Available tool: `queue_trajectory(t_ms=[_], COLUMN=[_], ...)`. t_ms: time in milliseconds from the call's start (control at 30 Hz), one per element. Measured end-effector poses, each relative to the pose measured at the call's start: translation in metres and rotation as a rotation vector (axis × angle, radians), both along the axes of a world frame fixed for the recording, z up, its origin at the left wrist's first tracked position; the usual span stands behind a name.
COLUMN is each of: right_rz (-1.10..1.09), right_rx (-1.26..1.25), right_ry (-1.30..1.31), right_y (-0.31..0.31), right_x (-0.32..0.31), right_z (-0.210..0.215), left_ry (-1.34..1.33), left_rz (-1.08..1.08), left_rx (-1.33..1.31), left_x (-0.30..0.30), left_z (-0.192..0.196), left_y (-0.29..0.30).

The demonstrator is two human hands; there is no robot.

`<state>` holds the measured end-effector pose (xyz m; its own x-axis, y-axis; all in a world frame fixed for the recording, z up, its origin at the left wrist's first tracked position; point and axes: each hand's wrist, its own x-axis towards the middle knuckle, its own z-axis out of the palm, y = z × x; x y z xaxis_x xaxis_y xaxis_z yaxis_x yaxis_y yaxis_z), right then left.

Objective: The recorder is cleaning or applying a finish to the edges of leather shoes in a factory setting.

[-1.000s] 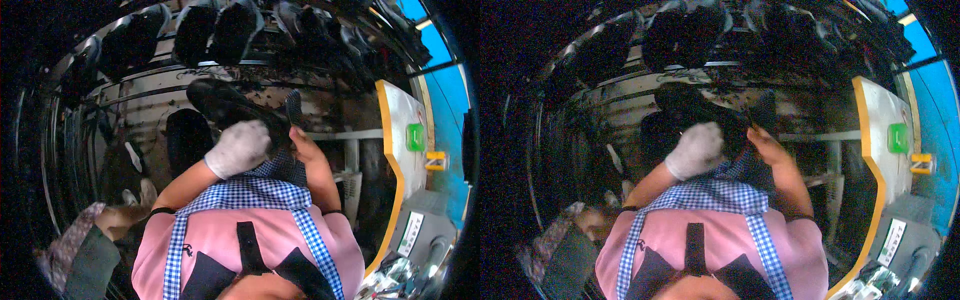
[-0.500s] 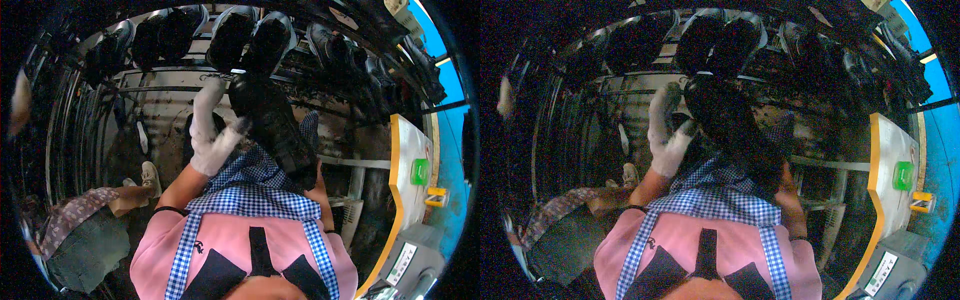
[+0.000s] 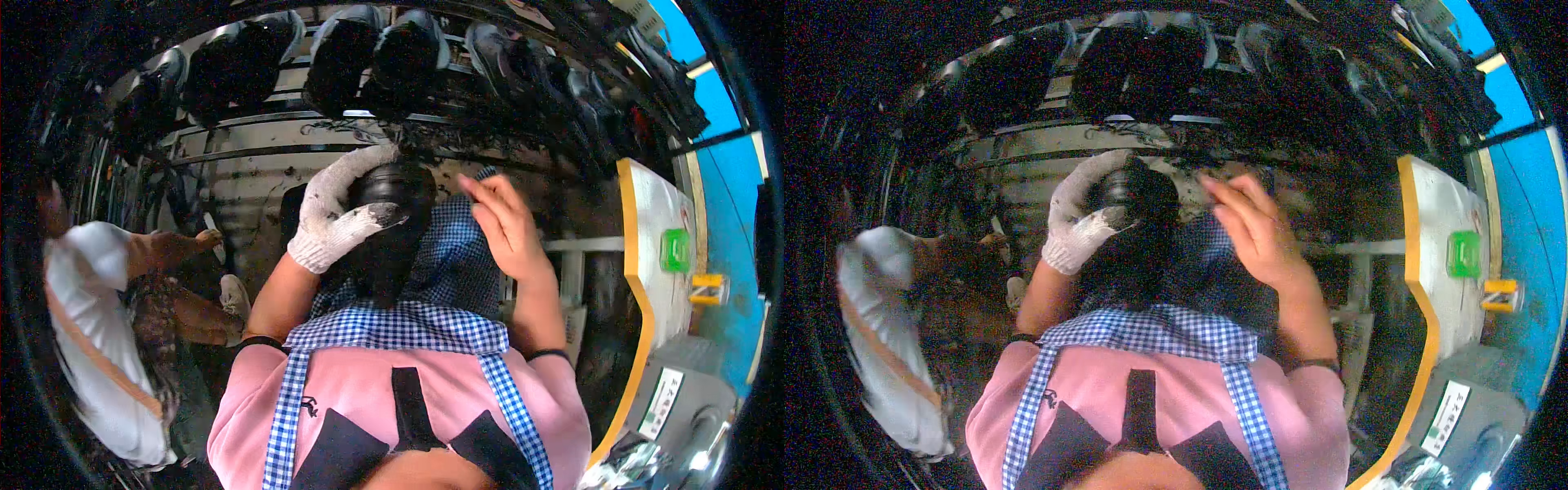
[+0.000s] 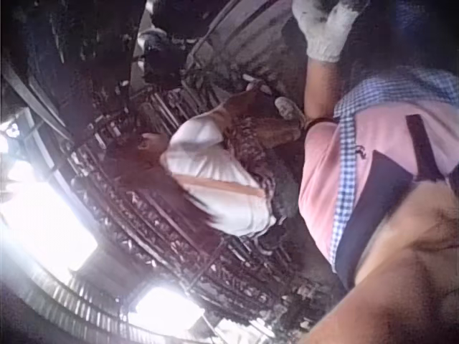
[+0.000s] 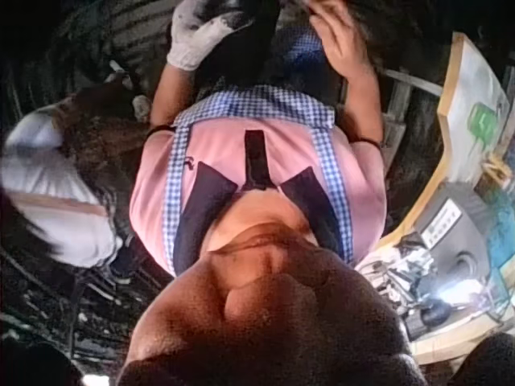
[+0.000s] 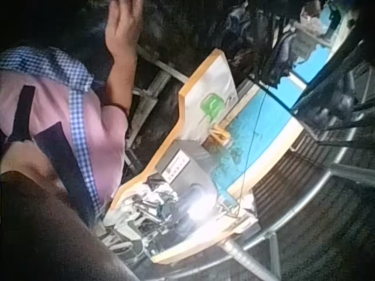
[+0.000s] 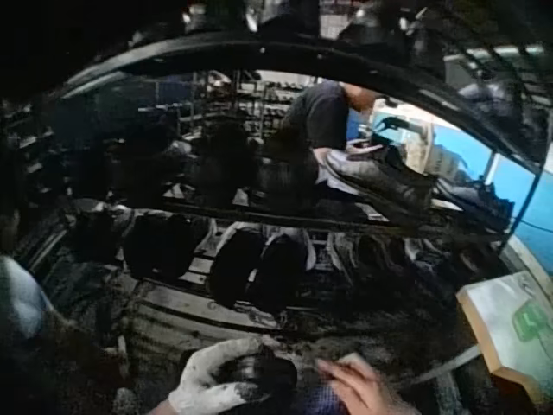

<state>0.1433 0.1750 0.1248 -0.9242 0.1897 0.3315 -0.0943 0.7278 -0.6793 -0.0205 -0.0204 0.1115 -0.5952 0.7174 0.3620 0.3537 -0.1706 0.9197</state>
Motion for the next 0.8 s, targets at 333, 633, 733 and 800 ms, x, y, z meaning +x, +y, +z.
queue_trajectory(t_ms=[333,633,733,800], right_rz=[0.138,0.117,0.161,0.145], right_rx=[0.306,0.322,0.227,0.222], right_ry=[0.019,-0.009,-0.047,-0.037], right_y=[-0.016,-0.018,-0.015,-0.015], right_x=[-0.006,0.0,0.001,0.001], right_z=[0.058,0.054,0.053,0.05], left_ry=[-0.079,-0.097,-0.083,-0.101], left_rz=[-0.085,-0.107,-0.134,-0.102], left_rx=[-0.022,-0.026,-0.022,-0.05], left_x=[0.009,0.013,0.013,0.015], left_z=[-0.006,-0.011,-0.012,-0.013], left_y=[0.004,0.007,0.008,0.009])
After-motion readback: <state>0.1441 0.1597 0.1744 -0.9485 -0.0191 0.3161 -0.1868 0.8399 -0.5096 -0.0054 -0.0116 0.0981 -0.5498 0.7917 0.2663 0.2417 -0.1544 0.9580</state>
